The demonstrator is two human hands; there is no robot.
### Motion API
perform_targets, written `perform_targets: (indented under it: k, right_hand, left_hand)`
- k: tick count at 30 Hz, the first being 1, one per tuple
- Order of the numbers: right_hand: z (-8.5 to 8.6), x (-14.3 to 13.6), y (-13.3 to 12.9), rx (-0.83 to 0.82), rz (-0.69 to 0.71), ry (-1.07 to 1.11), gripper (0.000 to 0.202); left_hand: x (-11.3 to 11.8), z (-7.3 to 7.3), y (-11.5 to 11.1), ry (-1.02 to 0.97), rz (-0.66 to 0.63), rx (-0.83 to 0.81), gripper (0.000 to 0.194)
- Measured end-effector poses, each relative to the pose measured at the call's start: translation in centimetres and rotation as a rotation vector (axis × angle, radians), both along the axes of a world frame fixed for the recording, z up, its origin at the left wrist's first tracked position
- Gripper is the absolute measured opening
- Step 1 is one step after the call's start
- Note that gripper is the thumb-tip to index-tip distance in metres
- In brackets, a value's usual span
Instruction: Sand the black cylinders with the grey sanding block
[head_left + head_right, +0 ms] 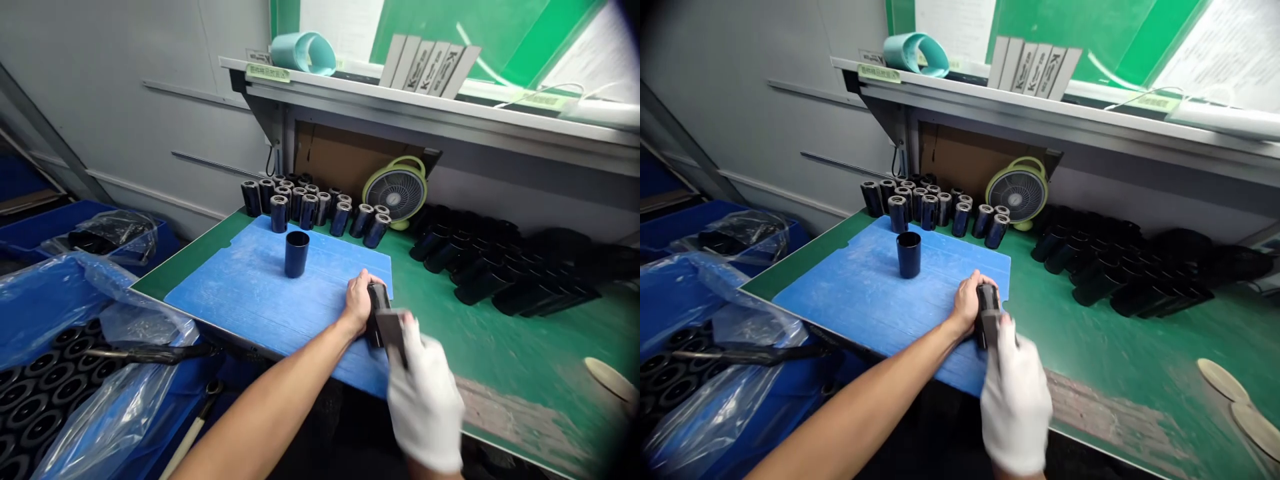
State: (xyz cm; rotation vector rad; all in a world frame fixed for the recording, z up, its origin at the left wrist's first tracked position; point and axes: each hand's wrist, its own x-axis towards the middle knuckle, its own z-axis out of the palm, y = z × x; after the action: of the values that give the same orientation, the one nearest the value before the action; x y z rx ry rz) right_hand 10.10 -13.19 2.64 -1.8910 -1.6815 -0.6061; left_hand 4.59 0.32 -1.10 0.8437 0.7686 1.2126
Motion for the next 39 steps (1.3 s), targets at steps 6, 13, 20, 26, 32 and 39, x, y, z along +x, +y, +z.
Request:
perform_targets:
  k: [6, 13, 20, 26, 32, 39]
  right_hand:
    - [0.1, 0.9, 0.0, -0.075, 0.124, 0.043, 0.057]
    - [-0.1, 0.5, 1.9, 0.007, -0.039, 0.011, 0.052]
    - [-0.7, 0.5, -0.5, -0.122, 0.038, 0.054, 0.061]
    - [1.0, 0.3, 2.4, -0.103, 0.004, 0.022, 0.053]
    - [0.5, 0.7, 1.3, -0.117, -0.035, 0.041, 0.057]
    - [1.5, 0.5, 1.4, -0.19, 0.115, 0.08, 0.057]
  left_hand:
    - [0.0, -0.1, 0.2, -0.011, 0.011, 0.0, 0.055]
    - [0.0, 0.0, 0.3, -0.005, 0.046, -0.012, 0.052]
    - [0.2, -0.1, 0.2, -0.046, -0.018, -0.043, 0.062]
    - [-0.1, 0.1, 0.2, -0.012, 0.081, -0.028, 0.053]
    - [0.2, 0.0, 0.4, 0.031, 0.02, -0.008, 0.062]
    - [0.1, -0.2, 0.5, 0.037, 0.043, -0.019, 0.061]
